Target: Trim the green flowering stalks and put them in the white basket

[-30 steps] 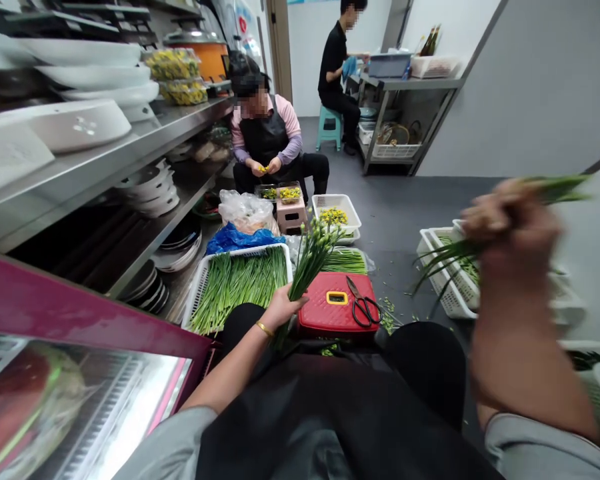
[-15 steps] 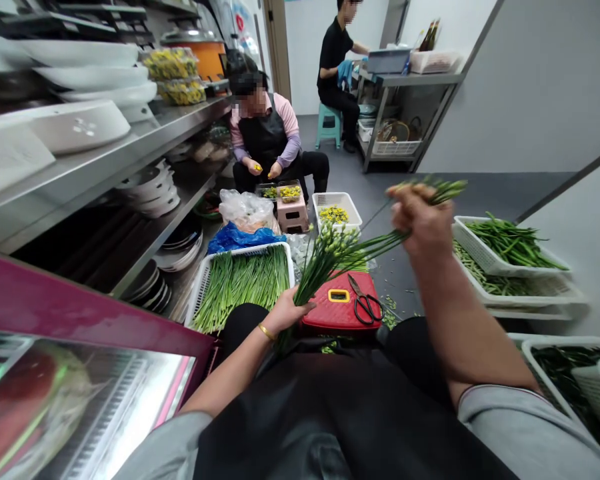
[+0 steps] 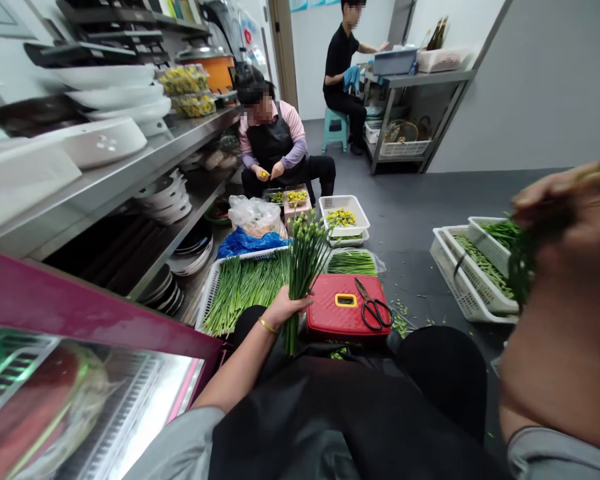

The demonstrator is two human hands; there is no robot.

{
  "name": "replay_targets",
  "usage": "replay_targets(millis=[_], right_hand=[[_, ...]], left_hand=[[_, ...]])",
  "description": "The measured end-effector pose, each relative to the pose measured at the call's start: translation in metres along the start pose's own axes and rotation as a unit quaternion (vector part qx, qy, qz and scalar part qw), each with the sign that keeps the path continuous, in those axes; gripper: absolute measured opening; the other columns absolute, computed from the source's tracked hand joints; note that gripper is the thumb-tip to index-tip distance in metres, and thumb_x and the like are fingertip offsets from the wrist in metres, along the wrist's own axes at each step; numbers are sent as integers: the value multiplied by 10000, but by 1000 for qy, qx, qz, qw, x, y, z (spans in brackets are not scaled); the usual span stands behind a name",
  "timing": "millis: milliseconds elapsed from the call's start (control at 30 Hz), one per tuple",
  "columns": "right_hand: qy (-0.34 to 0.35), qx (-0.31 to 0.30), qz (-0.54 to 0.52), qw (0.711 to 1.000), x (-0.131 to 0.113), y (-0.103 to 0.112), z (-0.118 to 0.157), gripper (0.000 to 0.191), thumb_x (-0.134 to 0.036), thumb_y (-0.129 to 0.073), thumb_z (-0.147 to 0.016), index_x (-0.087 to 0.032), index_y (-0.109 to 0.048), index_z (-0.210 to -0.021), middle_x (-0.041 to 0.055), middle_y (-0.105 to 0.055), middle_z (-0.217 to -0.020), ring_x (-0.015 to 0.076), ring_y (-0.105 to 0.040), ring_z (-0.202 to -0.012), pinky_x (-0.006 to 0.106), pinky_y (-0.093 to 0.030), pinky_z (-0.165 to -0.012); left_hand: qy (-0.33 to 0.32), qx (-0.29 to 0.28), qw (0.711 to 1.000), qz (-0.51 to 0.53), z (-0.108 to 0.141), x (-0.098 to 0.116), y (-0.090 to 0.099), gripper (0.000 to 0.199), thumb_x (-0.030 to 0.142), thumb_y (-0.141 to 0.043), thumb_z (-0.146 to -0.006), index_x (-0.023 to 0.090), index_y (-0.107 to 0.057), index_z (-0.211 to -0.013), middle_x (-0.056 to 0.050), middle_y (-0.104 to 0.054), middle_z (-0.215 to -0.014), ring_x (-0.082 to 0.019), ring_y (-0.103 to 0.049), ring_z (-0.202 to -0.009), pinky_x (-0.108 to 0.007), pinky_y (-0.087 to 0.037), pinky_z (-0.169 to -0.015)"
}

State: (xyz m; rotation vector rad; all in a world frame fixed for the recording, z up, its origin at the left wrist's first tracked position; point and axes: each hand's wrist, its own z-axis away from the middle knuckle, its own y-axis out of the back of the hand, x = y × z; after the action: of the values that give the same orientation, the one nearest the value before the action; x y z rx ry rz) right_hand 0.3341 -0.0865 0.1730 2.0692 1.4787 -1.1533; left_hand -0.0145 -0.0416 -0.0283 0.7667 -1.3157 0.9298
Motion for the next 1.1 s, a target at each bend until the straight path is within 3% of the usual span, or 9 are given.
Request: replay_targets(millis=[100, 167, 233, 300, 467, 600, 800, 967, 1100], right_hand=[[1, -25, -59, 998, 18, -14, 11, 258, -460, -756, -705, -268, -611, -611, -6, -508, -601, 150, -547, -602, 391, -526, -725], [-80, -71, -118, 987, 31, -21, 16, 302, -495, -781, -660, -265, -590, -619, -46, -427, -533, 105, -454, -452, 353, -532, -591], [-157, -96, -150, 971, 44, -31, 22, 371, -537, -779, -635, -244, -550, -631, -85, -320, -468, 60, -279, -336, 245, -346, -347], [-211, -121, -138, 960, 55, -47, 31, 411, -568, -757, -642, -225, -532, -651, -107, -245, -442, 40, -179, -323, 207, -146, -310], [-215, -207, 9, 954, 71, -100, 53, 425, -536, -735, -663, -167, -530, -608, -88, -295, -451, 38, -240, -407, 228, -169, -391], [-197, -236, 47, 951, 73, -118, 53, 473, -508, -744, -639, -180, -428, -513, -71, -318, -464, 47, -270, -471, 239, -202, -436], [-207, -195, 15, 959, 74, -114, 59, 420, -476, -787, -595, -162, -513, -541, -76, -299, -470, 45, -266, -468, 227, -204, -420], [-249, -143, -65, 956, 69, -128, 74, 387, -477, -827, -544, -170, -597, -594, -84, -304, -455, 30, -214, -409, 222, -149, -371], [-195, -59, -117, 972, 52, -115, 47, 301, -393, -821, -597, -194, -595, -591, -77, -342, -446, 38, -219, -374, 232, -146, -348]], left_hand=[[-5, -21, 999, 26, 4, 4, -4, 518, 494, -800, -571, 105, -581, -834, 65, -478, -415, -71, -415, -354, -207, -308, -407], [-1, -29, 999, 34, 7, 6, -6, 540, 505, -806, -558, 110, -572, -840, 68, -477, -413, -71, -412, -344, -207, -302, -397], [2, -31, 999, 34, 9, 6, -7, 550, 516, -808, -552, 112, -568, -838, 67, -478, -410, -70, -411, -339, -205, -295, -392], [3, -27, 999, 29, 10, 6, -8, 543, 514, -809, -554, 111, -573, -831, 63, -484, -417, -68, -413, -344, -203, -288, -391], [8, -29, 999, -16, 13, 9, -12, 501, 490, -801, -586, 96, -608, -828, 47, -504, -440, -72, -439, -370, -208, -299, -410], [10, -32, 999, -36, 15, 9, -13, 499, 491, -790, -603, 85, -622, -839, 49, -493, -427, -73, -426, -371, -214, -310, -418], [32, -44, 998, 31, 13, 2, -7, 530, 493, -810, -562, 103, -588, -843, 59, -491, -409, -75, -420, -355, -211, -311, -412], [48, -96, 993, 40, 9, 1, -8, 528, 472, -825, -539, 101, -597, -838, 54, -513, -427, -74, -438, -362, -203, -317, -406], [56, -125, 990, 41, 7, 2, -9, 557, 483, -838, -507, 100, -607, -840, 53, -516, -429, -80, -441, -361, -210, -329, -401]])
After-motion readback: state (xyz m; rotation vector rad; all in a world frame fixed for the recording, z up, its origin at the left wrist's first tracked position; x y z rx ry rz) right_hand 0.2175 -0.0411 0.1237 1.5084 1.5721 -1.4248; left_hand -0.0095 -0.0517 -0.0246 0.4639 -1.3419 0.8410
